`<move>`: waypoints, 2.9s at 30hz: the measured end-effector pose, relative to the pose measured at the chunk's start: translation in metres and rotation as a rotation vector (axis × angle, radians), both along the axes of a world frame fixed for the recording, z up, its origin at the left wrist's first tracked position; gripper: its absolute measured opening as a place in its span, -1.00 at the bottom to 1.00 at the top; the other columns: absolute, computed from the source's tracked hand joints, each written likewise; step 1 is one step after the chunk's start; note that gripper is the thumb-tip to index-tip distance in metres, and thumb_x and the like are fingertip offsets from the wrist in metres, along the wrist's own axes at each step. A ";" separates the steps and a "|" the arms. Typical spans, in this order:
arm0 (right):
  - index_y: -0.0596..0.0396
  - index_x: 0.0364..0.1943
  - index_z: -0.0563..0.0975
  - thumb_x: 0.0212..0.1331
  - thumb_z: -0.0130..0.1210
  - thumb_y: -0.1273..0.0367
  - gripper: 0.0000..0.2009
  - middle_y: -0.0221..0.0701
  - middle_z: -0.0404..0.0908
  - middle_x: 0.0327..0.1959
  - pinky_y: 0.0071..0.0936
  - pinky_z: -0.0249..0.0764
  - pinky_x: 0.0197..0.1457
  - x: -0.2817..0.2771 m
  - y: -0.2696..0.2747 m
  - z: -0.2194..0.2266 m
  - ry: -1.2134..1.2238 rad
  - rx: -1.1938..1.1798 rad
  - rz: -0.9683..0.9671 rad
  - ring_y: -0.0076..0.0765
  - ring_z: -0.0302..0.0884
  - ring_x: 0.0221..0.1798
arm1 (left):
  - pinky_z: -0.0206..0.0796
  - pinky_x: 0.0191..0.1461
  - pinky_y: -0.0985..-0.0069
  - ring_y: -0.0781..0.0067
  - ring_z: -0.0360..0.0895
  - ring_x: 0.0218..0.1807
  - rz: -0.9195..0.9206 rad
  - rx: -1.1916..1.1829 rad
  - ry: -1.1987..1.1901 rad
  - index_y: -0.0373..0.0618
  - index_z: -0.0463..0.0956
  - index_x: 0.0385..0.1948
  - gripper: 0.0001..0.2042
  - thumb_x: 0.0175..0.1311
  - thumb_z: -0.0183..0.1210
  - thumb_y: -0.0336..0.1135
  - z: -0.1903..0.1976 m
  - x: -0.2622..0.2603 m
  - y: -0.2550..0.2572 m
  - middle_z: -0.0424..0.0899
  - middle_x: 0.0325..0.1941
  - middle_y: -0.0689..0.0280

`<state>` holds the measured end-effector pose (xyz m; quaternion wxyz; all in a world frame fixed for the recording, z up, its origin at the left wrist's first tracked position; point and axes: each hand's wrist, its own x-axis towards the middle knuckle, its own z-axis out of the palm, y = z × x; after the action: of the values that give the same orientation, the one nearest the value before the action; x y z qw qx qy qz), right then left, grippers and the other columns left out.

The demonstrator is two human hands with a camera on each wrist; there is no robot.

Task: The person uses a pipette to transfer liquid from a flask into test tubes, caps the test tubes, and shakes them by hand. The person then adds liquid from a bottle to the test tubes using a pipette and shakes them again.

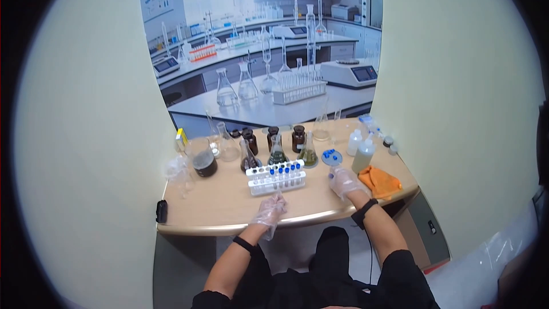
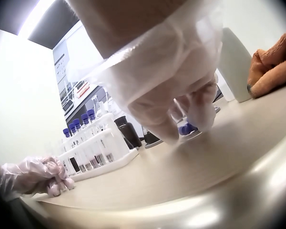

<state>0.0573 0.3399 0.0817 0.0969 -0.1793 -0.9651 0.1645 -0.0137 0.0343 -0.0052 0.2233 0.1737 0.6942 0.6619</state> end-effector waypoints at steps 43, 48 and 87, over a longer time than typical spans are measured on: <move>0.15 0.02 0.73 0.38 -0.06 0.29 -0.63 -0.01 0.73 0.10 -0.16 0.57 0.32 -0.012 -0.001 -0.006 -0.120 0.096 -0.036 0.06 0.70 0.20 | 0.66 -0.11 0.54 0.60 0.67 -0.29 -0.027 -0.007 -0.031 -0.16 0.53 -0.08 -0.86 0.57 0.06 -0.32 0.006 -0.002 0.000 0.72 -0.13 0.25; 0.14 0.03 0.73 0.41 -0.08 0.28 -0.62 -0.04 0.73 0.12 -0.15 0.57 0.32 -0.017 0.000 -0.002 -0.182 0.111 -0.037 0.06 0.69 0.21 | 0.65 -0.12 0.54 0.60 0.66 -0.30 -0.041 -0.016 -0.002 -0.17 0.54 -0.07 -0.86 0.56 0.07 -0.32 0.003 -0.005 -0.001 0.71 -0.13 0.25; 0.04 -0.08 0.74 0.21 0.12 0.29 -0.71 0.02 0.75 0.02 -0.11 0.59 0.25 -0.034 0.008 0.000 -0.135 0.065 -0.088 0.11 0.72 0.13 | 0.55 -0.16 0.58 0.65 0.54 -0.35 -0.024 0.222 -0.197 -0.10 0.58 -0.06 -0.91 0.54 0.12 -0.41 -0.017 -0.004 0.011 0.62 -0.20 0.38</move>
<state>0.0234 0.3474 0.0814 0.0445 -0.2291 -0.9654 0.1162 -0.0180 0.0458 -0.0219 0.2776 0.1399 0.5893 0.7457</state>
